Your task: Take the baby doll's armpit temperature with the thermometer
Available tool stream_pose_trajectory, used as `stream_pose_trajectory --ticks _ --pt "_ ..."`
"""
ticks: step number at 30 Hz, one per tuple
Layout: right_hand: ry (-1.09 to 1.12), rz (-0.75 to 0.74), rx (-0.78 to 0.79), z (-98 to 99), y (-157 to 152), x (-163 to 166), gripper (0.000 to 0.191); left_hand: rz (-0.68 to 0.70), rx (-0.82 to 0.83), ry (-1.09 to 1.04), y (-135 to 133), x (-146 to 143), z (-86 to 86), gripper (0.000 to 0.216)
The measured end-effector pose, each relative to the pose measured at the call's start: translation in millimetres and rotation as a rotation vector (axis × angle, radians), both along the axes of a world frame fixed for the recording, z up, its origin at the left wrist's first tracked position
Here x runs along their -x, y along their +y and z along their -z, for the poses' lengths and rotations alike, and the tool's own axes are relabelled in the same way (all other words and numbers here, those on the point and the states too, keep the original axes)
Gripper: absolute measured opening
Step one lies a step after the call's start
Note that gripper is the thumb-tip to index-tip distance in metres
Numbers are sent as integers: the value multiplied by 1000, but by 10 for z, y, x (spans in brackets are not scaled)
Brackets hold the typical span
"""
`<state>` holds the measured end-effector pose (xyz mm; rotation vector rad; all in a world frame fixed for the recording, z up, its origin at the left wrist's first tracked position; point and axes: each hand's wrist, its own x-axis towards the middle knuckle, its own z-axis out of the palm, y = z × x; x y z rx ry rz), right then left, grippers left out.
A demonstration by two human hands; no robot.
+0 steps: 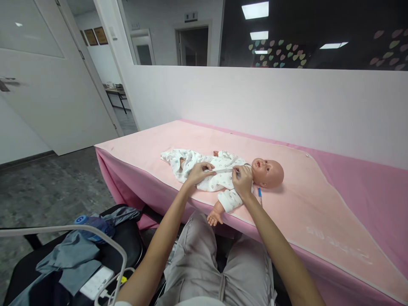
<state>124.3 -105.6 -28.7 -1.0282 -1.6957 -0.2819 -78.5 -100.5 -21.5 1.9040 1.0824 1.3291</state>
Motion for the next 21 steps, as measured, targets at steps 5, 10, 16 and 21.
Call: stream_pose_trajectory --ticks 5,10,16,21 --pt "4 0 -7 3 8 1 12 -55 8 -13 22 -34 14 23" --pt "13 -3 -6 5 10 5 12 -124 -35 10 0 -74 6 20" --pt "14 -8 5 4 13 6 12 -177 -31 81 -40 -79 -19 22" --pt "15 -10 6 4 17 -1 12 -119 6 157 -41 -33 -62 23"
